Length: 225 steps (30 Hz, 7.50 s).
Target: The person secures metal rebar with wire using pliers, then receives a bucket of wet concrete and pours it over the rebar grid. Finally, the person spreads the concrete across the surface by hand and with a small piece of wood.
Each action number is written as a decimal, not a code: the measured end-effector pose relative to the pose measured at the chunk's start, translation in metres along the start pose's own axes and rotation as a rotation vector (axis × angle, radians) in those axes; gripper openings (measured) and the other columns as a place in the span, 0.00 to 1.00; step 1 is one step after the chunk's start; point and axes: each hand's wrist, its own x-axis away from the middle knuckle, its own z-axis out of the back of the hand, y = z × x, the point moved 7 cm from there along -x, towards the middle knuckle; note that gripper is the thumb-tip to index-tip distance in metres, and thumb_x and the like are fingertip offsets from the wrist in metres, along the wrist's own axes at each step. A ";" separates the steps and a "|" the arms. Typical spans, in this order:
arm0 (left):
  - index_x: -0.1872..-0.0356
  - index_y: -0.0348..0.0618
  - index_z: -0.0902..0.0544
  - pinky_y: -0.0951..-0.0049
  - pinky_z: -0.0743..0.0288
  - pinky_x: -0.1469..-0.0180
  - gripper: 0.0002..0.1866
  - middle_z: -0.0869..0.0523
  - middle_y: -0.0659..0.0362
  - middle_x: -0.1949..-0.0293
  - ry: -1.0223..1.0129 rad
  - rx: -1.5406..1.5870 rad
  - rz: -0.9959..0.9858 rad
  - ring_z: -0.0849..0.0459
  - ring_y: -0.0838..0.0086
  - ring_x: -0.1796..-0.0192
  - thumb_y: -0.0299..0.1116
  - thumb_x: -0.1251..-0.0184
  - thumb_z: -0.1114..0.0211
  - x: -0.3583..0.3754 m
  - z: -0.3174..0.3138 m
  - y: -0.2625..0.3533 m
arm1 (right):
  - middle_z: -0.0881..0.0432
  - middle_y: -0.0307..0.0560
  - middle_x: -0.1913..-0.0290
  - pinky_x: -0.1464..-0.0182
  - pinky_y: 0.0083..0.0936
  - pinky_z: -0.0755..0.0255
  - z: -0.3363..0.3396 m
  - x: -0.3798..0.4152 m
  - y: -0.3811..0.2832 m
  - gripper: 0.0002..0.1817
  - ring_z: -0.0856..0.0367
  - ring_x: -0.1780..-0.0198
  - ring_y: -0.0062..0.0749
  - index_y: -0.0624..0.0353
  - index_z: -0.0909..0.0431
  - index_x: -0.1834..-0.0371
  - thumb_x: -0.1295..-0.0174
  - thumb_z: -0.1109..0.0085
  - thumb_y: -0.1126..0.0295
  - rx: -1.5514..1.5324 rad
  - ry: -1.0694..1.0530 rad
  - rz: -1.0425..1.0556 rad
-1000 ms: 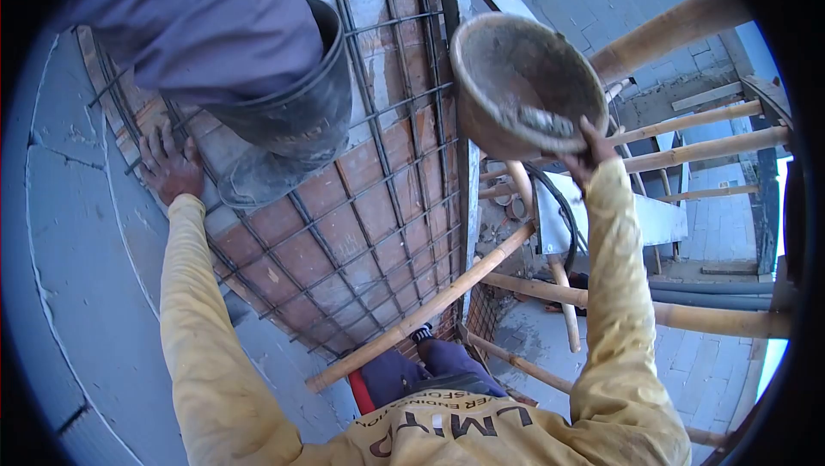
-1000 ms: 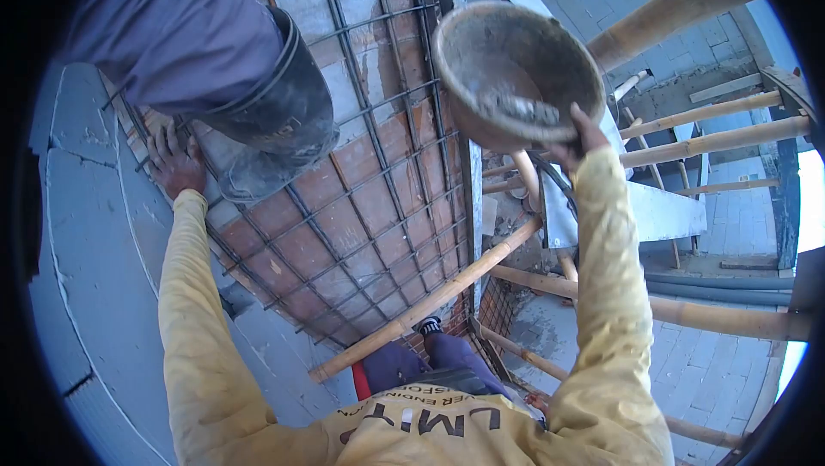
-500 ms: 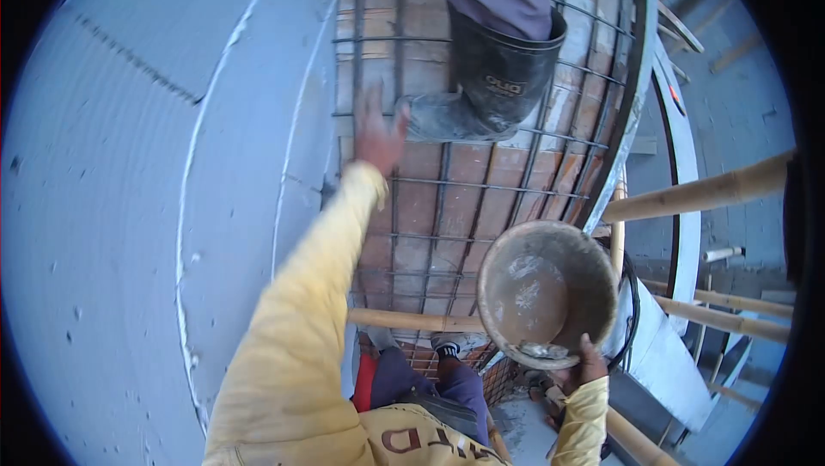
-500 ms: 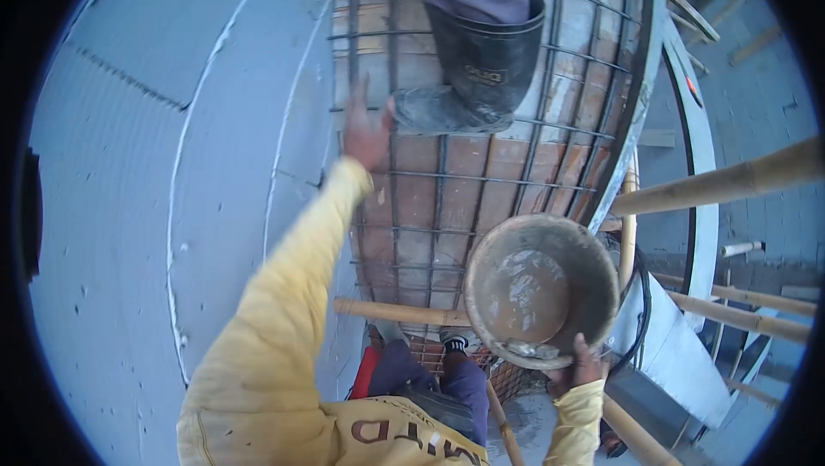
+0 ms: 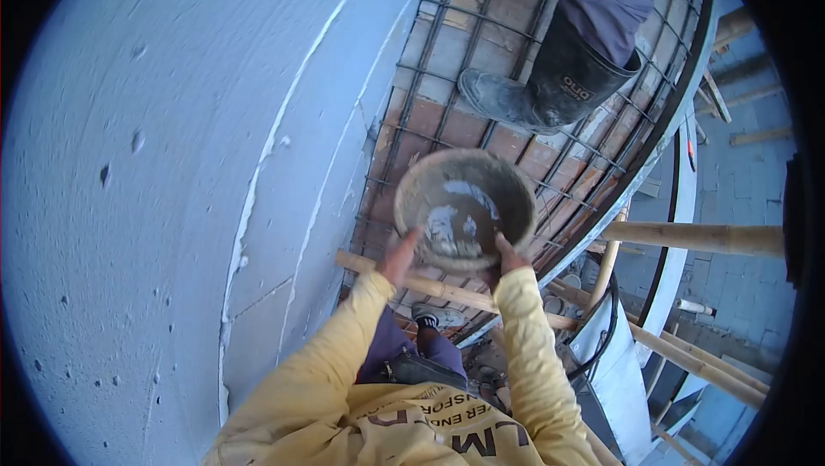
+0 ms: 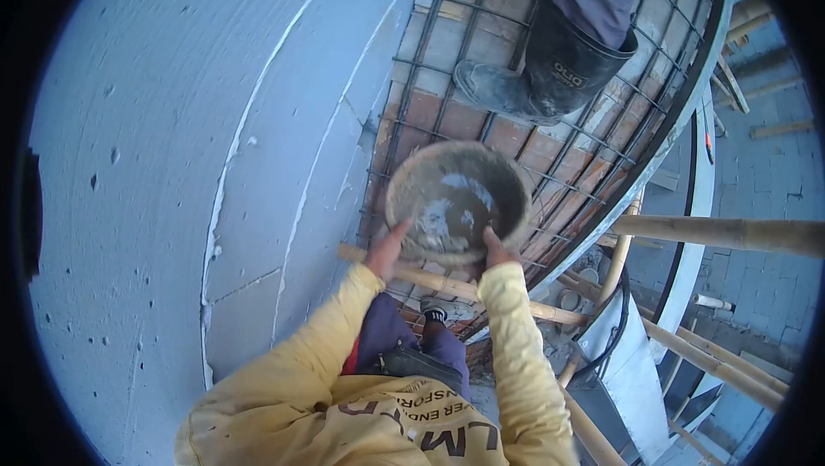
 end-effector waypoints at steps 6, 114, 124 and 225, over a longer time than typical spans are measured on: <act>0.39 0.50 0.27 0.60 0.16 0.53 0.25 0.18 0.59 0.48 0.144 -0.055 -0.021 0.15 0.66 0.52 0.48 0.33 0.40 -0.036 0.036 0.074 | 0.21 0.61 0.46 0.63 0.45 0.10 -0.095 -0.025 -0.016 0.23 0.15 0.56 0.55 0.69 0.31 0.43 0.29 0.46 0.60 -0.167 -0.207 -0.184; 0.65 0.48 0.12 0.72 0.32 0.71 0.22 0.19 0.62 0.79 0.502 -1.827 -1.504 0.18 0.71 0.72 0.56 0.51 0.24 0.399 -0.058 0.193 | 0.16 0.59 0.50 0.53 0.38 0.20 -0.043 -0.044 0.000 0.30 0.15 0.54 0.50 0.59 0.24 0.41 0.48 0.30 0.62 0.970 0.006 0.393; 0.65 0.48 0.12 0.72 0.32 0.72 0.25 0.19 0.62 0.79 0.490 -1.842 -1.449 0.18 0.70 0.72 0.59 0.53 0.25 0.398 -0.060 0.194 | 0.15 0.60 0.57 0.60 0.46 0.13 0.057 -0.053 0.001 0.23 0.14 0.59 0.49 0.66 0.27 0.45 0.42 0.33 0.68 0.341 -0.043 -0.042; 0.64 0.38 0.17 0.58 0.23 0.53 0.15 0.14 0.47 0.60 0.443 -0.979 -1.159 0.16 0.50 0.55 0.37 0.47 0.25 0.087 -0.081 0.246 | 0.18 0.69 0.58 0.73 0.35 0.13 -0.123 0.025 -0.277 0.28 0.14 0.74 0.50 0.68 0.34 0.43 0.33 0.42 0.54 0.449 -0.191 -0.074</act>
